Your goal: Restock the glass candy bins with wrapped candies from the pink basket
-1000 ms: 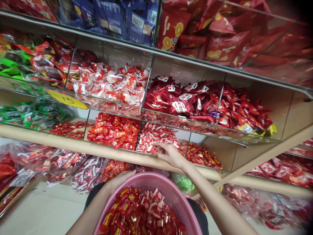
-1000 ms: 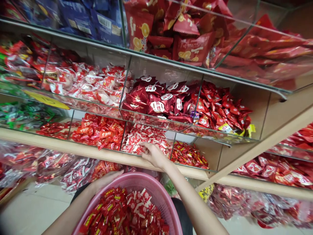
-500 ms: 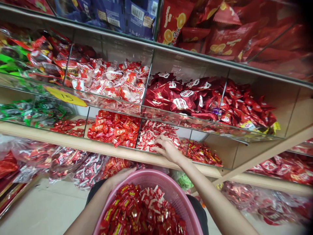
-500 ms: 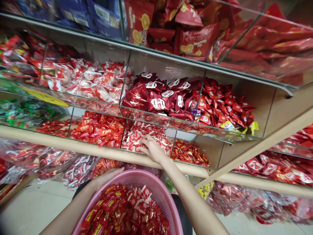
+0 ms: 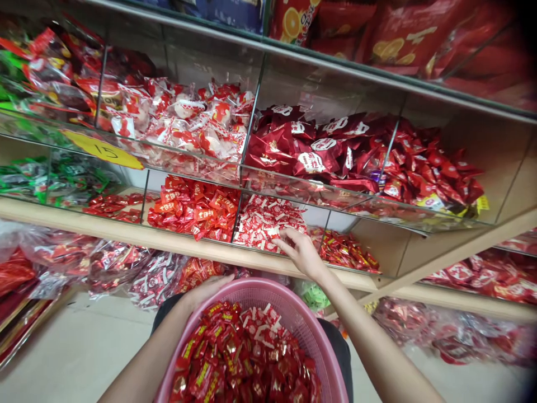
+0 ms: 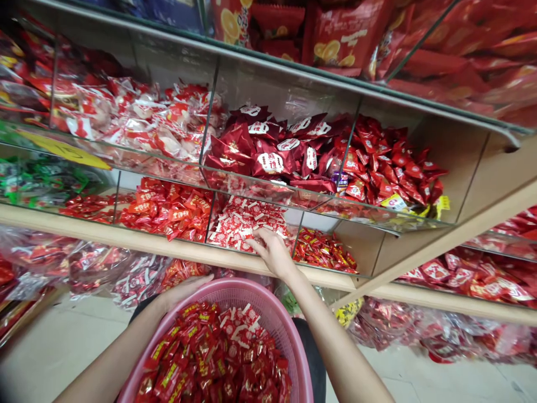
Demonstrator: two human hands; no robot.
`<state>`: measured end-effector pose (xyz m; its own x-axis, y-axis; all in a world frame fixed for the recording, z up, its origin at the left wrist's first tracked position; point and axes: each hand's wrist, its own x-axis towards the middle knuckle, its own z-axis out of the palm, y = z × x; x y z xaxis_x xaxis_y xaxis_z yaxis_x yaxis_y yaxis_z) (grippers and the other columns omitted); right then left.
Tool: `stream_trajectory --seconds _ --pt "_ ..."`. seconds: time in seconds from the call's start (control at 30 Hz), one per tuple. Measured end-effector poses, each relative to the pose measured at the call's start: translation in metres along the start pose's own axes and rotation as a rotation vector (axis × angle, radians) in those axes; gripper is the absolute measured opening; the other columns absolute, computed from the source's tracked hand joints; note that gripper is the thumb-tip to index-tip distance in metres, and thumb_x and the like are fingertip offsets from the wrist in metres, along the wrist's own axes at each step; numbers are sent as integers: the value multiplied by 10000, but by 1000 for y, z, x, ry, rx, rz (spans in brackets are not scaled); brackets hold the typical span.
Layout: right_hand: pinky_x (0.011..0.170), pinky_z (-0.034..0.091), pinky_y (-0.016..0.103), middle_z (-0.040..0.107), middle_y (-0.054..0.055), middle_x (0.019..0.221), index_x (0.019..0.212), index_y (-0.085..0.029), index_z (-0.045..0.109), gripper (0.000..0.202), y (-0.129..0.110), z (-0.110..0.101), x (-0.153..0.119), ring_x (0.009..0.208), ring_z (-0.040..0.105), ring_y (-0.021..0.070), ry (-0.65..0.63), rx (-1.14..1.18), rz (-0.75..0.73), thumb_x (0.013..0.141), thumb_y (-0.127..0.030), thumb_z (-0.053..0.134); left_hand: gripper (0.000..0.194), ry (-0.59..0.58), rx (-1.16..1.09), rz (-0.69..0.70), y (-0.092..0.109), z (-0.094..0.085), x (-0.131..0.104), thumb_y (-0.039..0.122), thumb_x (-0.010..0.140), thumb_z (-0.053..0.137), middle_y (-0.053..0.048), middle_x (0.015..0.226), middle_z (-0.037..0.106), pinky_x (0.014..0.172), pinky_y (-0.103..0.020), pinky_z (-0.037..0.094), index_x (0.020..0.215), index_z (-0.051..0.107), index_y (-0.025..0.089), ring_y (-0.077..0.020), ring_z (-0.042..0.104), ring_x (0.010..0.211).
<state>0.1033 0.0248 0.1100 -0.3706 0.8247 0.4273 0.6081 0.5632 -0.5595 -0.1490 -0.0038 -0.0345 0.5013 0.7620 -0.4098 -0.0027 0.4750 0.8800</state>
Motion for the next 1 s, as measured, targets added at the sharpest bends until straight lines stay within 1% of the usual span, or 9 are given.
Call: stream_trajectory --seconds 0.17,0.23,0.3,0.37,0.47,0.57,0.67,0.83,1.0 --pt "637 389 248 571 22 740 926 -169 577 268 -11 -1 -8 646 485 131 181 -16 19 834 -409 498 506 37 3 2 -4 -4 5 549 708 584 -88 964 702 846 -304 448 991 666 138 -241 619 939" --pt "630 392 249 574 25 749 937 -179 575 248 -22 2 -19 659 494 136 189 4 22 835 -394 505 505 38 -4 7 -5 -6 7 539 711 588 -89 994 693 858 -297 439 1009 659 139 -234 613 949" --pt "610 395 245 584 27 765 956 -196 574 232 -32 12 -34 661 505 137 76 52 33 849 -382 487 502 22 11 16 -5 -7 7 532 728 573 -88 1031 680 862 -296 433 1029 652 138 -230 606 961" --pt "619 405 243 604 23 796 961 -214 577 209 -33 31 -52 678 528 137 -133 83 37 863 -364 469 495 26 43 20 -5 -7 8 530 731 569 -81 1037 677 849 -293 434 1026 654 142 -230 600 965" --pt "659 411 254 629 17 808 839 -205 584 159 -20 67 -76 716 558 149 -393 2 68 866 -312 470 488 50 41 20 -7 -6 8 540 721 574 -77 978 696 792 -290 451 988 668 143 -231 614 913" --pt "613 403 261 646 36 809 799 -193 588 131 0 98 -91 716 575 175 -527 -146 178 849 -253 482 489 39 10 13 -7 -3 6 551 726 560 -80 883 713 710 -282 466 951 674 132 -217 634 800" --pt "649 416 273 657 61 879 856 -193 604 142 10 118 -98 803 588 197 -568 -218 232 848 -224 466 475 48 6 3 -3 0 3 541 730 563 -75 829 716 679 -268 466 931 677 126 -195 633 734" --pt "716 434 295 656 65 909 877 -212 637 169 8 134 -101 852 597 207 -581 -252 207 848 -226 472 493 53 -24 -1 -1 2 0 550 713 574 -75 832 717 685 -273 470 944 680 128 -203 637 742" --pt "654 442 299 621 96 970 924 -201 616 162 -5 122 -96 784 606 208 -510 -355 217 845 -229 477 484 59 9 30 -1 2 2 554 717 566 -62 837 720 704 -276 469 941 684 142 -205 640 751"
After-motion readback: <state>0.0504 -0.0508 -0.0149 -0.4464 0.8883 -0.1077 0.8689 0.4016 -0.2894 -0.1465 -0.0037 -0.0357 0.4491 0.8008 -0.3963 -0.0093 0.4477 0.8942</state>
